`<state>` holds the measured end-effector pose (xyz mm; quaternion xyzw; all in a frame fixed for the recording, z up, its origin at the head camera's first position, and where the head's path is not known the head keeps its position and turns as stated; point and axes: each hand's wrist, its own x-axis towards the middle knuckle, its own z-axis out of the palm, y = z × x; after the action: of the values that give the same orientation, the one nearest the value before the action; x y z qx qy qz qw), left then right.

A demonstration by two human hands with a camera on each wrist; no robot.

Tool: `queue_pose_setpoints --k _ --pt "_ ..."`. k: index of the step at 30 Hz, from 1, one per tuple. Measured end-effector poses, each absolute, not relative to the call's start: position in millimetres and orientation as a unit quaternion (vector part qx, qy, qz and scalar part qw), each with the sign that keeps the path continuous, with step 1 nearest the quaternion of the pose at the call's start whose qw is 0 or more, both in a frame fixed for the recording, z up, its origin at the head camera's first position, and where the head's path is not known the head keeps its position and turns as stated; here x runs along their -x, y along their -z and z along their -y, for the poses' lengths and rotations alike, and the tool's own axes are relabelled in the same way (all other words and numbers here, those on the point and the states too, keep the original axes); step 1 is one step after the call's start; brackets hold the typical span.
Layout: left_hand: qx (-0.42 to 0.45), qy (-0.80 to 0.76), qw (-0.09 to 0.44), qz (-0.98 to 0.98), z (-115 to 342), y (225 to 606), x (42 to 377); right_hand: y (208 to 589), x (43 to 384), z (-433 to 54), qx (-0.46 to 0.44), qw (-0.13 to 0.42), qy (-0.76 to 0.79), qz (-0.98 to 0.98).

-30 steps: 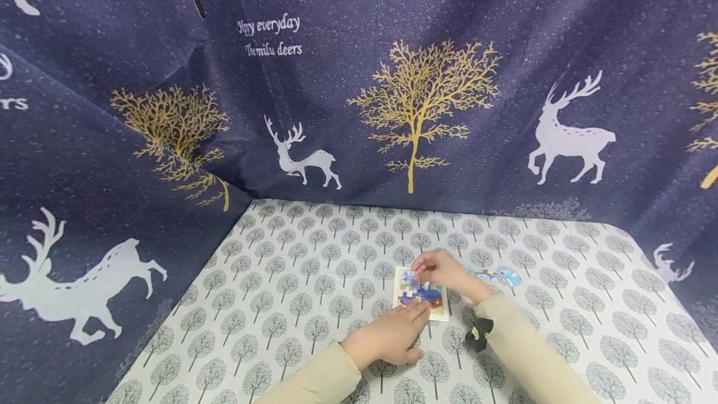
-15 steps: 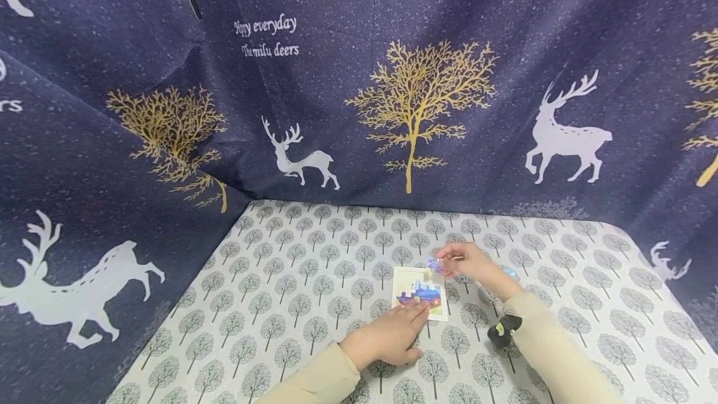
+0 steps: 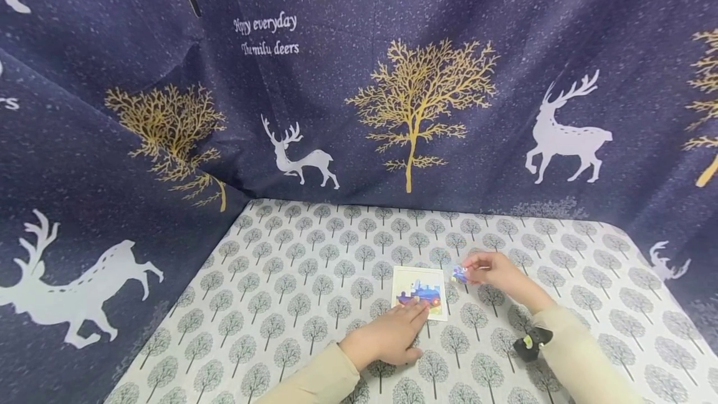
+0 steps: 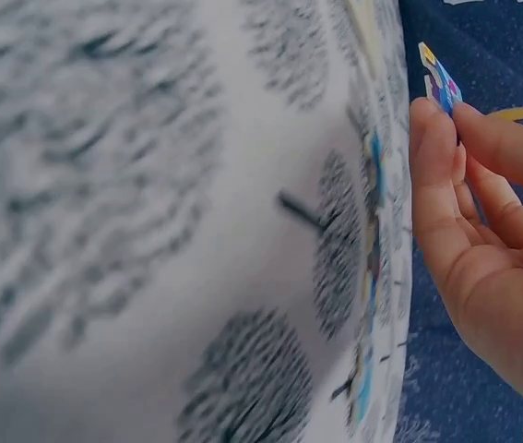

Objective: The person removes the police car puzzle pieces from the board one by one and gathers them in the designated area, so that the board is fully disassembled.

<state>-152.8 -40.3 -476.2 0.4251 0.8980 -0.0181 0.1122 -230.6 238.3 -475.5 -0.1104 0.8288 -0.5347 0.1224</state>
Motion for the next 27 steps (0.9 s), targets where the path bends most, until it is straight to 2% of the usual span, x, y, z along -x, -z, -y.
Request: queue_pose_setpoints --k 13,27 --pt "-0.42 0.027 0.114 -0.9 39 476 153 491 220 -257 0.113 0.169 0.543 -0.815" --pt "-0.415 0.022 0.119 -0.902 40 476 152 487 216 -251 0.107 0.146 0.512 -0.84"
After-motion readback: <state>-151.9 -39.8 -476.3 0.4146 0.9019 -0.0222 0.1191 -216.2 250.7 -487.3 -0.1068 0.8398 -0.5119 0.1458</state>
